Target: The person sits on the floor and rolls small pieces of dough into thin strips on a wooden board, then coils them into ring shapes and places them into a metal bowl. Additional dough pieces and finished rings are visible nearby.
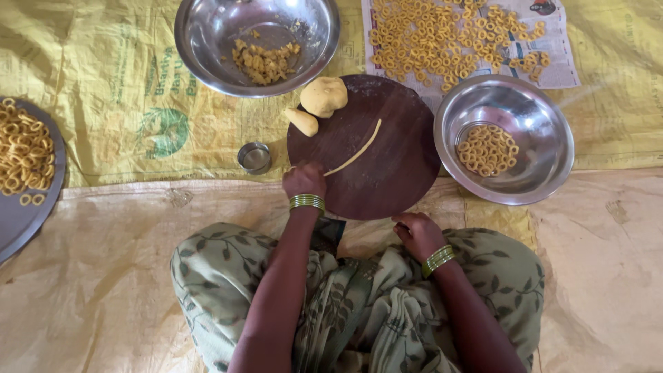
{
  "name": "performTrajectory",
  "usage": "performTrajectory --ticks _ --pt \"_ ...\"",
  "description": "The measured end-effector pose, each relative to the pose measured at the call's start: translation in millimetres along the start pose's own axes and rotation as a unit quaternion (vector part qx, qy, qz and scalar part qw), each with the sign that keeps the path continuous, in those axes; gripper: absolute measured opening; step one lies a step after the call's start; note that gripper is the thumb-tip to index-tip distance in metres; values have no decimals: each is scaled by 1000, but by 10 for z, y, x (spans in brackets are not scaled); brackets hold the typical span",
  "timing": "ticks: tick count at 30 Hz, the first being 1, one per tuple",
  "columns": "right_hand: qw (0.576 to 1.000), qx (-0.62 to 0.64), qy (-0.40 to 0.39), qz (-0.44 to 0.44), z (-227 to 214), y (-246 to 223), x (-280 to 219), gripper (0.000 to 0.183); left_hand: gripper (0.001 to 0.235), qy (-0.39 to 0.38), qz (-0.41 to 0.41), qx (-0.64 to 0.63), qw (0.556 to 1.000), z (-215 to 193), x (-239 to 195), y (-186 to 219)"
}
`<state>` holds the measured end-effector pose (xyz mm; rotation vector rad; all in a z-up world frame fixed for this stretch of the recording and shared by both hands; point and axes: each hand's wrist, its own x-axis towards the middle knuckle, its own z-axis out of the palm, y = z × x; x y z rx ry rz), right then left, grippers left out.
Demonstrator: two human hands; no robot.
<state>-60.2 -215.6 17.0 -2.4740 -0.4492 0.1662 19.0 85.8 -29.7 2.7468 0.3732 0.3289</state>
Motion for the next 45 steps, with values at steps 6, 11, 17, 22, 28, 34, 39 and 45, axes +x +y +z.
performTrajectory --ticks 6,11,17,22,28,34,39,45 --pt "999 -7 -25 35 -10 -52 33 25 14 53 136 12 989 131 70 156" --pt "1000 -3 -26 15 -12 -30 92 26 6 71 135 64 986 253 7 231" --pt "996 -13 -59 63 12 -42 202 24 8 -134 -27 -117 984 147 -65 459" --pt "993 -79 66 -65 196 -83 746 35 10 -160 -30 -176 971 15 -169 625" --pt "977 -142 68 -141 440 -169 1264 37 12 -161 15 -169 972 -68 -258 585" --pt "981 -90 72 -154 422 -193 1136 37 12 -192 -20 -175 965 -85 -218 590" --pt "982 -88 87 -142 395 -231 1120 26 10 -219 -31 -133 966 -127 -100 435" --pt "977 -116 127 -128 277 -364 1027 47 21 -130 -130 -469 864 90 -41 161"
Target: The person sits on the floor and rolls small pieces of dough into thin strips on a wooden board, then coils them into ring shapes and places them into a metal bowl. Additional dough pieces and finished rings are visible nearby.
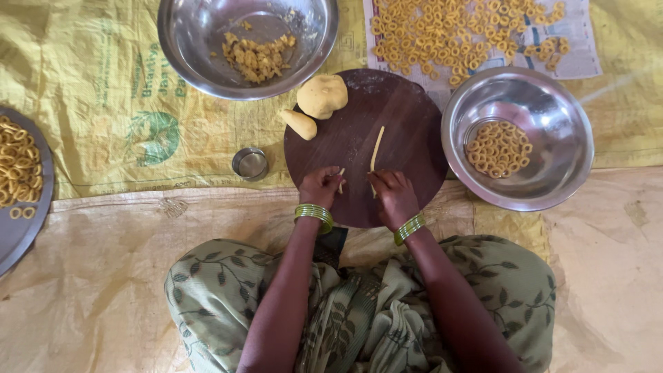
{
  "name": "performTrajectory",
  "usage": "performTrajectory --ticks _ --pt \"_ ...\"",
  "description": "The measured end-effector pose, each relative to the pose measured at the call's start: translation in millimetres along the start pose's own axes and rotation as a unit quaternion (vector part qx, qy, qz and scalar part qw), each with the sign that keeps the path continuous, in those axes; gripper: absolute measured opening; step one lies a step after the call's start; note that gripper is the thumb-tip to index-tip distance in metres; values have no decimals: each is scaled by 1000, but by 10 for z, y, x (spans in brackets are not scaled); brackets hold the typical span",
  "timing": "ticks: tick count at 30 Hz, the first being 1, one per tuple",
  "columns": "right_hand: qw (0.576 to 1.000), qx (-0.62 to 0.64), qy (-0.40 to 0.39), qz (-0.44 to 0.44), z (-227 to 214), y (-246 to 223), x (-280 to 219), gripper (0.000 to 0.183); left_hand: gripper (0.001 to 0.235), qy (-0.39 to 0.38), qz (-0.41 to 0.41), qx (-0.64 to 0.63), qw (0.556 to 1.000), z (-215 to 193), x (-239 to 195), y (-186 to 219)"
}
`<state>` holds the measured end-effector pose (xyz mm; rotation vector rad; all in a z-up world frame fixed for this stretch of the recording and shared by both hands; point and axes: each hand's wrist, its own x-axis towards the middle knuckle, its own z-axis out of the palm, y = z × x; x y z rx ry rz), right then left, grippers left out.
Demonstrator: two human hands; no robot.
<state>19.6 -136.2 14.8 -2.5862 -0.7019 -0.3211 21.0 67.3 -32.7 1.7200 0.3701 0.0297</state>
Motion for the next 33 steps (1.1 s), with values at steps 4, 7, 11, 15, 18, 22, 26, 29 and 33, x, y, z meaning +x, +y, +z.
performTrajectory --ticks 4,7,11,15,18,22,26,29,33 --pt "999 17 26 22 -266 -6 -99 50 25 -88 -93 -156 979 -6 52 -49" --pt "996 60 46 44 -378 5 -196 44 27 -142 -156 -271 939 -40 -10 104" --pt "957 263 71 98 -398 -58 -303 39 34 -200 -201 -254 925 -163 -213 431" --pt "792 561 -37 237 -436 -207 -511 33 61 -308 -120 -196 923 -234 -441 533" --pt "715 665 -27 215 -408 -300 -588 31 83 -337 -129 -210 909 -175 -502 466" --pt "686 693 6 220 -281 -278 -675 23 87 -331 -126 -242 904 -16 -562 328" --pt "734 638 76 219 -152 -77 -647 20 53 -202 -84 -2 976 40 -616 265" --pt "798 560 100 196 -148 19 -596 20 46 -236 -159 29 958 140 -697 197" --pt "804 546 46 231 -203 -96 -458 31 64 -293 -356 -199 865 412 -722 9"
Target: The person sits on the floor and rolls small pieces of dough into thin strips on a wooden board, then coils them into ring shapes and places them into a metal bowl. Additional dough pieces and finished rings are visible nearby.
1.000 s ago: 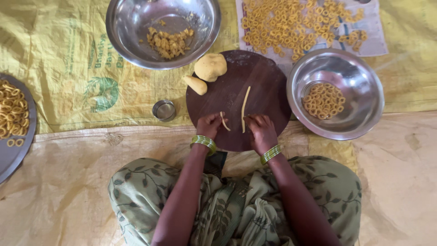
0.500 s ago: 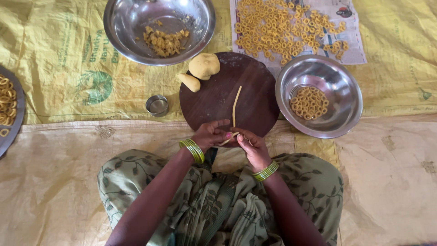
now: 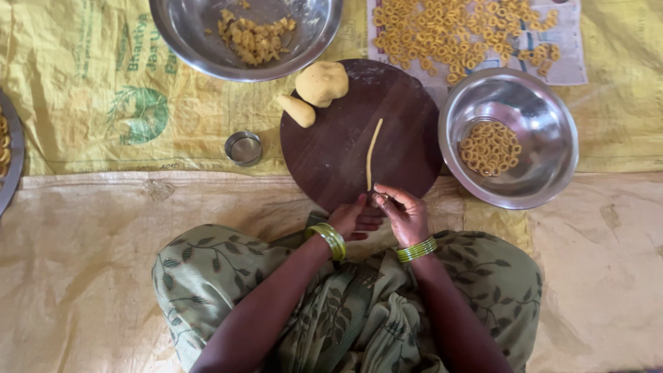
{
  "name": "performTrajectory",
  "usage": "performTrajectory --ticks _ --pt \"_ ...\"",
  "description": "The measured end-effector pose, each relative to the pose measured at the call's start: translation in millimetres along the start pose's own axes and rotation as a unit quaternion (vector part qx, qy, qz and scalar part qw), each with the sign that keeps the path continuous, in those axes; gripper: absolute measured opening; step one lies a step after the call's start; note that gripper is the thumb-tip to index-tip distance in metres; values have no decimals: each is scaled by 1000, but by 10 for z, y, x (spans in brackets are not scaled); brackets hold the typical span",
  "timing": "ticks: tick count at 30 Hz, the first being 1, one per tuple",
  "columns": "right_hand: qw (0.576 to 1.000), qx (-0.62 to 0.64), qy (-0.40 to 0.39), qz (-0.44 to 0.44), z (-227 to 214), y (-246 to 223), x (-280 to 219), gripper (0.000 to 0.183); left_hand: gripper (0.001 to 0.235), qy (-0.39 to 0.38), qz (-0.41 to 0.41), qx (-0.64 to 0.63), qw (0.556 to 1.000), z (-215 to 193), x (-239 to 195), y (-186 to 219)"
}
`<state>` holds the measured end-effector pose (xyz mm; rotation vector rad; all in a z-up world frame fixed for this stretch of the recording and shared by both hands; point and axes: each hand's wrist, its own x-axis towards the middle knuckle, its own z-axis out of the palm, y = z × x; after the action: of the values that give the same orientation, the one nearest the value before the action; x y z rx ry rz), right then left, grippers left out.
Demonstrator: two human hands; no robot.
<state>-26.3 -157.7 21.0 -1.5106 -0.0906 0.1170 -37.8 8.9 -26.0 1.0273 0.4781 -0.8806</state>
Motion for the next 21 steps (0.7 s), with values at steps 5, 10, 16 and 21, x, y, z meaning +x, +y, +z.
performTrajectory --ticks 5,10,16,21 --pt "995 -80 -9 -66 177 -124 -55 41 40 14 102 -193 976 -113 334 -70" --pt "989 -125 32 -67 88 -5 -20 22 28 33 248 -138 958 -127 325 -58" --pt "981 173 40 77 -53 200 7 18 25 113 290 -59 949 1 194 53" --pt "944 266 72 182 -100 178 7 17 27 116 304 -23 945 20 176 58"
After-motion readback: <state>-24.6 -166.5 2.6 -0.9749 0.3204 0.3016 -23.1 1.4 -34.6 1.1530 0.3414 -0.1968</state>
